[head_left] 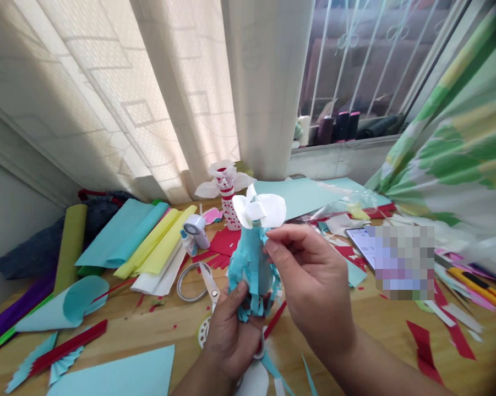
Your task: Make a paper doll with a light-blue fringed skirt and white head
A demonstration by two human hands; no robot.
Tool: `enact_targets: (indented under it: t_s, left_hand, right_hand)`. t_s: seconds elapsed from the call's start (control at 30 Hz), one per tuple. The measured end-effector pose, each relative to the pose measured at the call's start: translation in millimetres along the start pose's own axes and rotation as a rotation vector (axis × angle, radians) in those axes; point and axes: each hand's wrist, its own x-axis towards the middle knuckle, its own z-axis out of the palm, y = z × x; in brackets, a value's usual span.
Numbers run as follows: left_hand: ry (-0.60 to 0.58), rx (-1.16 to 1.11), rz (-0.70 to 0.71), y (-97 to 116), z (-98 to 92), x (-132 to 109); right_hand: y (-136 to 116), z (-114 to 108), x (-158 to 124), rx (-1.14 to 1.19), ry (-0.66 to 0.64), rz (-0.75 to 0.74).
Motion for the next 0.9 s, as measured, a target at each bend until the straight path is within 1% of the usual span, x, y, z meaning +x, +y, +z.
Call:
enact_targets:
  t_s: [0.23,0.5,0.7,0.8,0.9]
  left_hand:
    - [0.004,-0.029,-0.006,-0.3,-1.3,0.8]
    - [0.018,-0.007,0.008,0.2,1.7,-0.4]
    - [0.017,-0.001,0.02,0.0,1.5,0.0]
    - [0.003,0.002,0.027,-0.3,0.7,0.5]
    - [-0.001,0.006,0.031,-0.8,0.6,0.7]
  right_hand:
    - [2.6,1.5,-4.7,0.084,0.053,-0.016]
    - [1.7,2.6,-4.0,0.028,0.031,0.008]
    - [1.6,2.9,-5.3,0.027,0.028,0.028]
    - [1.8,3.7,-6.2,0.044,0.042,0.051]
    - [3.7,6.0,-7.3,0.137,0.083,0.11]
